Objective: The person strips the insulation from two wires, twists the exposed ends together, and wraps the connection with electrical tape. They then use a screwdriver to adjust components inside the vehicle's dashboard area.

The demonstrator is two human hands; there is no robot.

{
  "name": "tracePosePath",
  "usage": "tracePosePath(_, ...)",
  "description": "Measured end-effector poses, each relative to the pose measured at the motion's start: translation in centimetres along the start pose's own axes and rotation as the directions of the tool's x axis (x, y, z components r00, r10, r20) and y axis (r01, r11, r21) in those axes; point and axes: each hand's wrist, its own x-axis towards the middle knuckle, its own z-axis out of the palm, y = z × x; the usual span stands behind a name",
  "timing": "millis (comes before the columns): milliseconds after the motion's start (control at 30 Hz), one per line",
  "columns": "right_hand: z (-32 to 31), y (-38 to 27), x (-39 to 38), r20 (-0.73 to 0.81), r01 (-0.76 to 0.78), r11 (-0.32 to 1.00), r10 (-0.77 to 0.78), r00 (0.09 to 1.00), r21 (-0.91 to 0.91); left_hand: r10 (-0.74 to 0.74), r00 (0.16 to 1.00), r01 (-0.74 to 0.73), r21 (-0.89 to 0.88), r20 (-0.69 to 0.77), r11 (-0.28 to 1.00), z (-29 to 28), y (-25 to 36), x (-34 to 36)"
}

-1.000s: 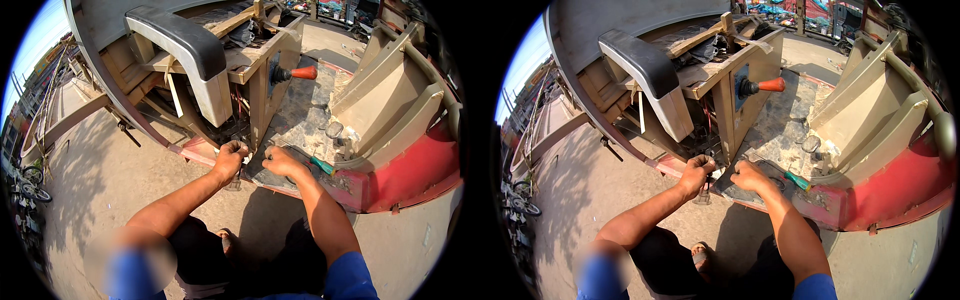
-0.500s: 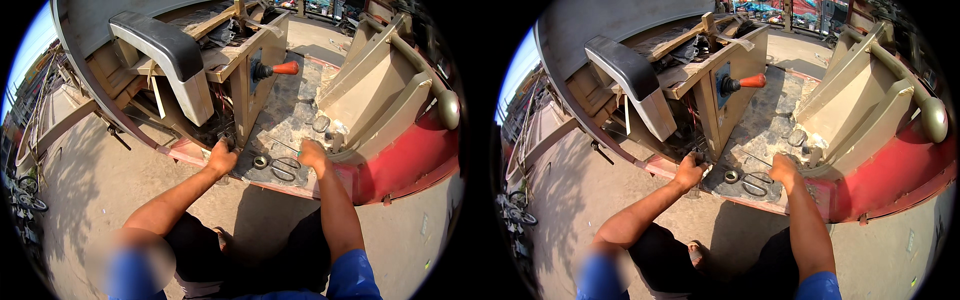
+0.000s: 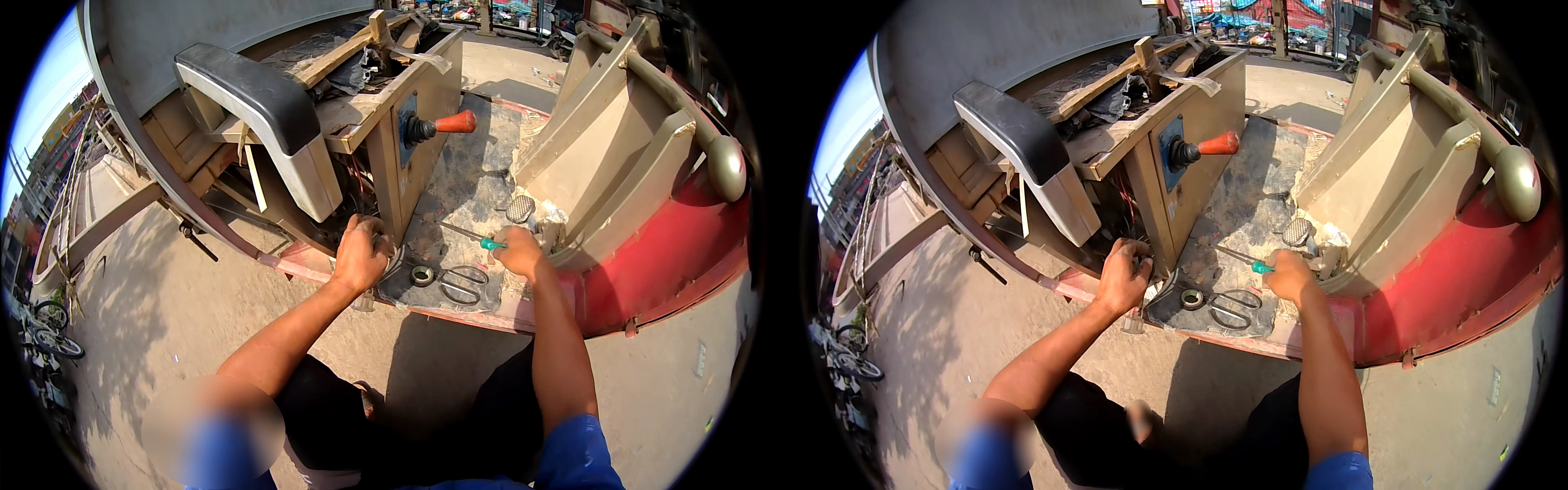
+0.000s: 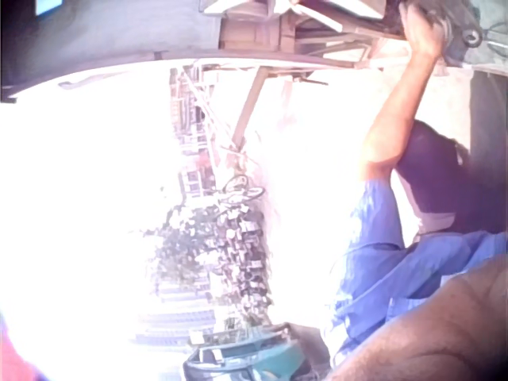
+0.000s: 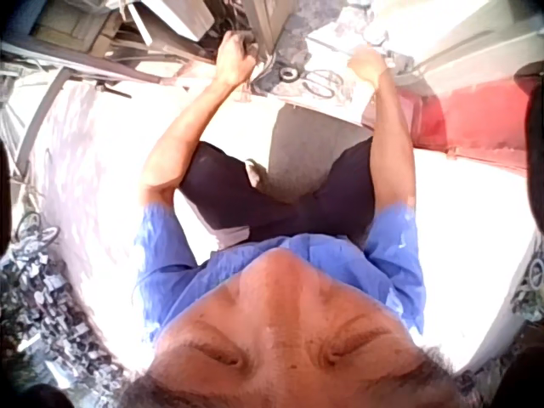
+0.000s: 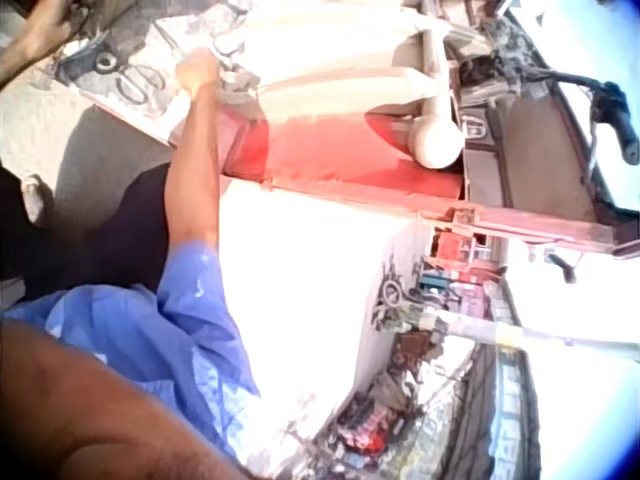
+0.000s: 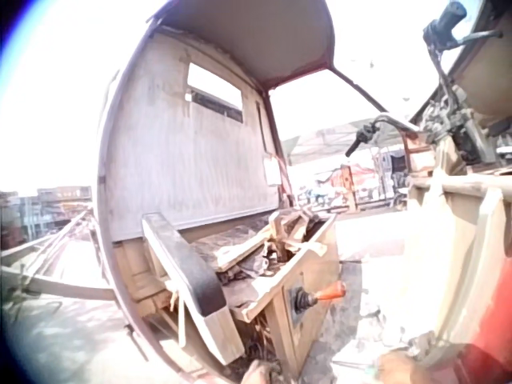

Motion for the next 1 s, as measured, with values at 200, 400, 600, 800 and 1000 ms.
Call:
tracePosePath(200, -2.6, -0.5, 1.6, -0.429, 0.073, 0.901, 0.13, 0.894, 0.427, -0.056, 0.988, 0.03, -0.18, -0.141, 0.983, 1.5, -1.9, 2.5)
tracePosePath(400, -3.1, -2.1, 3.8, -0.446, 0.163, 0.545, 0.439, 0.78, 0.822, -0.374, 0.906, 0.282, -0.377, -0.198, 0.882, 1.6, -2.7, 6.3)
tracePosePath(600, -0.8, -0.6, 6.1, -0.284, 0.209, 0.193, 0.608, 0.741, 0.959, -0.53, 0.846, 0.345, -0.693, -0.064, 0.634, 2.8, -2.7, 10.8)
tracePosePath(800, 0.2, -0.6, 6.8, -0.245, 0.203, 0.139, 0.633, 0.735, 0.969, -0.529, 0.843, 0.36, -0.623, -0.102, 0.694, 2.6, -4.6, 13.1)
tracePosePath(1000, -0.2, -3.2, 6.1, -0.17, 0.117, 0.123, 0.686, 0.708, 0.985, -0.416, 0.858, 0.431, -0.863, 0.301, 0.264, 3.6, -4.8, 12.5)
